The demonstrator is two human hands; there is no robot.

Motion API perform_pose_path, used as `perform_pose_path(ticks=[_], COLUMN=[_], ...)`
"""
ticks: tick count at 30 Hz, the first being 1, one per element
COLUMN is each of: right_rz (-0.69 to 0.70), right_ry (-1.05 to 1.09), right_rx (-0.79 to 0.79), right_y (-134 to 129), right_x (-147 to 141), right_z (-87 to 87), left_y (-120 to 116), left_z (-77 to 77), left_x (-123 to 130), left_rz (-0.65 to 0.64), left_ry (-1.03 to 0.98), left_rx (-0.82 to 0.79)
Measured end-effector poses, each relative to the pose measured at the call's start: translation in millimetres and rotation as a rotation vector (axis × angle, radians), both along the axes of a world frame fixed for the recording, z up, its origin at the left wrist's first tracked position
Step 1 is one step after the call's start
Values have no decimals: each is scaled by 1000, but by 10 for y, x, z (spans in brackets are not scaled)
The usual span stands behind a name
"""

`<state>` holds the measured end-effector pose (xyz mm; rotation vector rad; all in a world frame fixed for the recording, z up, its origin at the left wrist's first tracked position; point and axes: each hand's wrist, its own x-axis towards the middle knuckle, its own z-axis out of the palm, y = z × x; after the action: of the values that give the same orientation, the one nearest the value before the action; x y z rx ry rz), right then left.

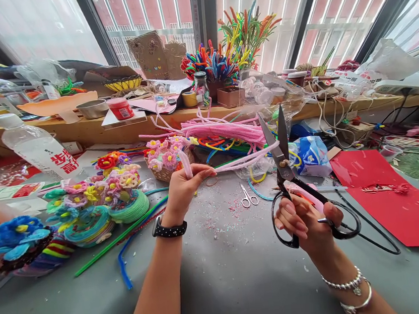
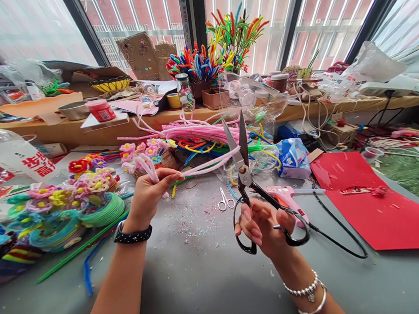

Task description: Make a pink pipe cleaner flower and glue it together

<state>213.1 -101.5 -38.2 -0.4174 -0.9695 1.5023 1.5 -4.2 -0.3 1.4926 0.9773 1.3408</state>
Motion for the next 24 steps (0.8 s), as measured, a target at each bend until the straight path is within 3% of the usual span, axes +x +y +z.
perform_pose_path(ticks=[6, 13, 16, 24], right_rz=[61, 99, 120, -42], right_ry=[0, 42, 40, 5], right_rx=[17, -54, -49, -64], right_y=[-8, 21, 31, 23], right_x=[23, 54, 53, 5], right_z=[-2, 22, 17, -10], left_y=[-1, -62, -68, -62], left_z=[-2, 47, 52, 49], left_x=[-31, -25, -18, -48], left_rz=[-69, -387, -467, -324], left_ry=[39, 152, 206, 225], left_rx=[28, 115, 111, 88])
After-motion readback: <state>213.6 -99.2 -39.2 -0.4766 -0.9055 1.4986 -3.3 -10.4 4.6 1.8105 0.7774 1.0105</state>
